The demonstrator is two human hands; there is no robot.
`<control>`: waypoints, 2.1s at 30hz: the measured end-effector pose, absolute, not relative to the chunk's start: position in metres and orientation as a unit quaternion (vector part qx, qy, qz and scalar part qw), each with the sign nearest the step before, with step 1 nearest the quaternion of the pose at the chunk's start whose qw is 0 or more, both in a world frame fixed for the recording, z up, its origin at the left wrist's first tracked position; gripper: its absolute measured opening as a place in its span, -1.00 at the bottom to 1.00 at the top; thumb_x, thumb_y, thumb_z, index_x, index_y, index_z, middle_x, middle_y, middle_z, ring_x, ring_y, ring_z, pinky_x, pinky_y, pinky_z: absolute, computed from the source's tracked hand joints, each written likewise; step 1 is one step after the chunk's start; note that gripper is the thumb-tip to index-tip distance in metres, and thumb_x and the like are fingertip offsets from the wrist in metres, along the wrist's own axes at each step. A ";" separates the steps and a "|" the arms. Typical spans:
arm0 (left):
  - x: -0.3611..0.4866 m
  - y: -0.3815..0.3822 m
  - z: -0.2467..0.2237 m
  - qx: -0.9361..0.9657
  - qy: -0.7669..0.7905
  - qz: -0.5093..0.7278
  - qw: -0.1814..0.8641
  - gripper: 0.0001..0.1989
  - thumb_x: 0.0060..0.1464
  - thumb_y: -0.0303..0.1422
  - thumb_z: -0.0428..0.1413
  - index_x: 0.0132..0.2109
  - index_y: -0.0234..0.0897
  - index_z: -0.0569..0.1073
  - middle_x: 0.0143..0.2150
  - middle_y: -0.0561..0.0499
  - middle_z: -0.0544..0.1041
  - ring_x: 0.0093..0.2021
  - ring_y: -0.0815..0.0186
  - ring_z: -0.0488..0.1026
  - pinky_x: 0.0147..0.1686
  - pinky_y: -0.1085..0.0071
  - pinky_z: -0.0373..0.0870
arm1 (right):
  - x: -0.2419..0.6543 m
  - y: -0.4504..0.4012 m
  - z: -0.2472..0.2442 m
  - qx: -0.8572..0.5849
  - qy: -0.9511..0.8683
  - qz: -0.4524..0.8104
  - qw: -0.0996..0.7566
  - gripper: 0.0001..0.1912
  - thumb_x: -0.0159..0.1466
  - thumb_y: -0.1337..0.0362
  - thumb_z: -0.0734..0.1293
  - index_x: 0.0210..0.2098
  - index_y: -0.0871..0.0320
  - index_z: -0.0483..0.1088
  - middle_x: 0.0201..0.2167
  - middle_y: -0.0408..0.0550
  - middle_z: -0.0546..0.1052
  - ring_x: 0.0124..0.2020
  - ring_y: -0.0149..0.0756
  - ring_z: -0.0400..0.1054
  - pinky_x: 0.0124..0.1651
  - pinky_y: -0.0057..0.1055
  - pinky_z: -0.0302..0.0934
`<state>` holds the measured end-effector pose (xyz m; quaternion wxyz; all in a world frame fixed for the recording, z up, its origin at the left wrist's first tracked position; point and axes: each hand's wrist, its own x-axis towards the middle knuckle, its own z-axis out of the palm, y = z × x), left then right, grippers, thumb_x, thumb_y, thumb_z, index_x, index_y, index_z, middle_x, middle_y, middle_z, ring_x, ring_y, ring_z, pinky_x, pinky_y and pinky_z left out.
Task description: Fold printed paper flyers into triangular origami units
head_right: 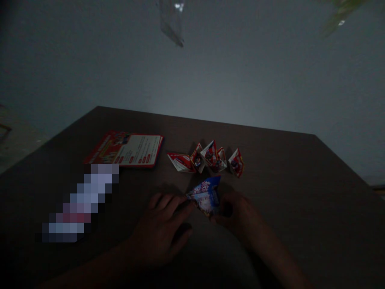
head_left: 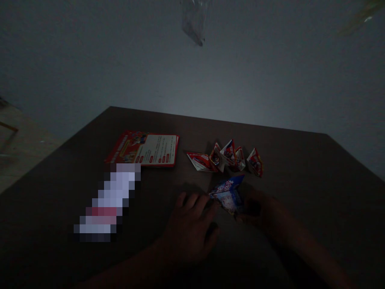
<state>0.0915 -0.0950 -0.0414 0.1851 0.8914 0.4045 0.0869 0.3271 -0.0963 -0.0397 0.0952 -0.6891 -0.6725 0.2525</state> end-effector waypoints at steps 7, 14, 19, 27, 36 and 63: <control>0.090 -0.095 -0.045 0.898 0.387 0.095 0.184 -0.52 0.20 -0.07 -0.11 0.19 -0.12 0.24 0.16 -0.13 0.32 0.14 0.02 0.21 0.11 -0.11 -0.04 | 0.351 -0.090 -0.033 -0.654 -0.671 0.307 0.166 -0.77 0.01 0.24 0.45 -0.45 0.14 0.31 -0.51 -0.19 0.44 -0.46 -0.32 0.33 -0.44 -0.46 0.19; 0.091 -0.093 -0.047 0.897 0.376 0.131 0.192 -0.63 0.20 -0.12 -0.07 0.05 -0.19 0.35 0.18 -0.11 0.31 0.17 0.08 0.19 0.15 -0.03 -0.05 | 0.329 -0.094 -0.038 -0.554 -0.745 0.189 0.321 -0.59 0.14 0.18 0.41 -0.02 0.07 0.35 -0.01 0.02 0.45 0.03 -0.13 0.33 0.05 -0.22 0.25; 0.092 -0.092 -0.050 0.898 0.367 0.146 0.194 -0.65 0.18 -0.15 -0.03 0.01 -0.26 0.35 0.19 -0.12 0.30 0.19 0.10 0.17 0.18 0.01 -0.08 | 0.313 -0.099 -0.042 -0.551 -0.718 0.282 0.319 -0.86 0.22 0.23 0.34 -0.24 0.10 0.47 -0.29 -0.04 0.58 -0.27 -0.25 0.48 -0.22 -0.38 0.38; 0.090 -0.090 -0.053 0.917 0.320 0.163 0.175 -0.72 0.22 -0.40 -0.07 0.05 -0.25 0.35 0.17 -0.09 0.34 0.15 0.13 0.24 0.13 0.06 0.04 | 0.316 -0.098 -0.045 -0.618 -0.614 0.372 0.321 -0.80 0.24 0.20 0.28 -0.24 0.13 0.50 -0.30 -0.07 0.60 -0.31 -0.26 0.49 -0.32 -0.43 0.37; 0.090 -0.087 -0.051 0.923 0.296 0.170 0.176 -0.71 0.21 -0.43 -0.06 0.05 -0.27 0.35 0.13 -0.09 0.40 0.15 0.16 0.27 0.15 0.12 0.05 | 0.325 -0.093 -0.042 -0.582 -0.746 0.236 0.221 -0.82 0.23 0.34 0.28 -0.24 0.12 0.52 -0.19 0.02 0.52 -0.19 -0.18 0.44 -0.13 -0.27 0.33; 0.091 -0.087 -0.046 0.900 0.340 0.172 0.209 -0.71 0.17 -0.30 0.00 0.02 -0.26 0.37 0.10 -0.10 0.38 0.10 0.12 0.26 0.12 0.08 0.08 | 0.323 -0.100 -0.039 -0.445 -0.854 0.204 0.177 -0.62 0.14 0.24 0.41 -0.03 0.04 0.40 -0.02 0.06 0.43 -0.01 -0.08 0.31 0.01 -0.11 0.23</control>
